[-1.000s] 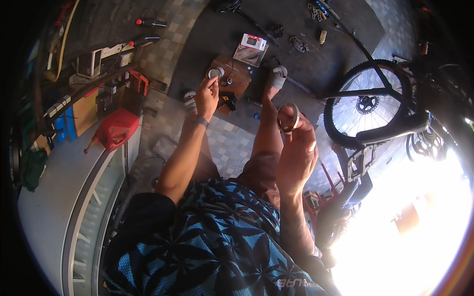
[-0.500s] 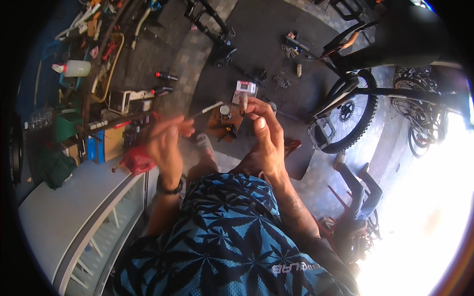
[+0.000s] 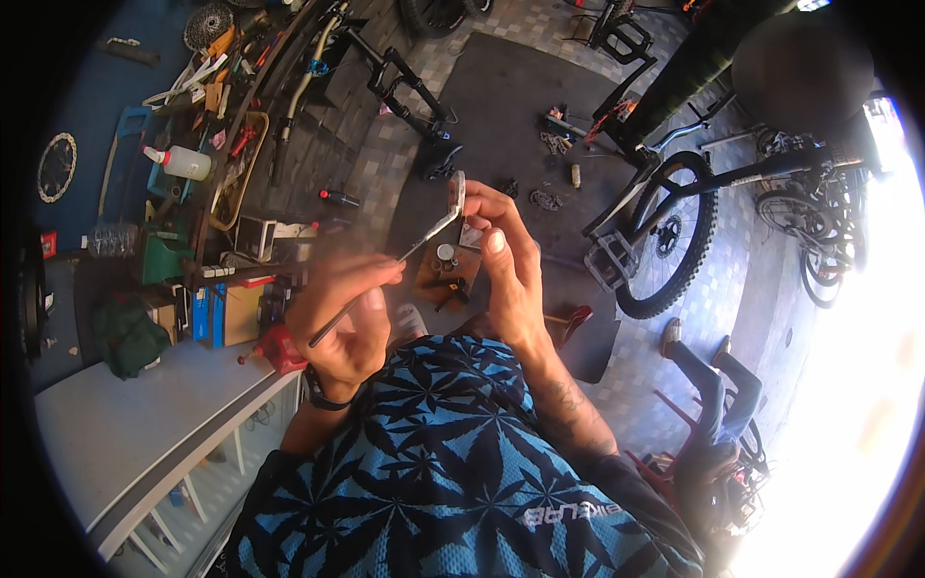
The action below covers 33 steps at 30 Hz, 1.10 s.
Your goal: The person applies grease to a bicycle headset bearing and the inside of the head tube using a small brush. They dip the brush into a grease container, coat the bearing ring, then apply grease to the head tube interior before repeating the process on the bearing.
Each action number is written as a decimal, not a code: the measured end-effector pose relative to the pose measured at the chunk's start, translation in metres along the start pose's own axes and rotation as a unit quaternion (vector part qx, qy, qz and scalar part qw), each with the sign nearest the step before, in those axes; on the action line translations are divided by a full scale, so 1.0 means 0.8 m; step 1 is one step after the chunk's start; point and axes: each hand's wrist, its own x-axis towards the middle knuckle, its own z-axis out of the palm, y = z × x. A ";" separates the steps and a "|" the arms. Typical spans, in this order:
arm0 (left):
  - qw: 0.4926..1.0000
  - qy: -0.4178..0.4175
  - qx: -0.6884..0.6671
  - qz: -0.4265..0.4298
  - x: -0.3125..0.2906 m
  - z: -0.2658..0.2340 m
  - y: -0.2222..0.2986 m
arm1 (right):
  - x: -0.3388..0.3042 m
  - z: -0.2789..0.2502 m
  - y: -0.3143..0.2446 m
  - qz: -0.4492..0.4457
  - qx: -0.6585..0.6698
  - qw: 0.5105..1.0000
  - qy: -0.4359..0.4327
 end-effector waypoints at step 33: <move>0.999 0.004 -0.029 0.035 0.014 -0.015 0.028 | -0.020 0.000 -0.019 -0.026 -0.012 0.999 -0.028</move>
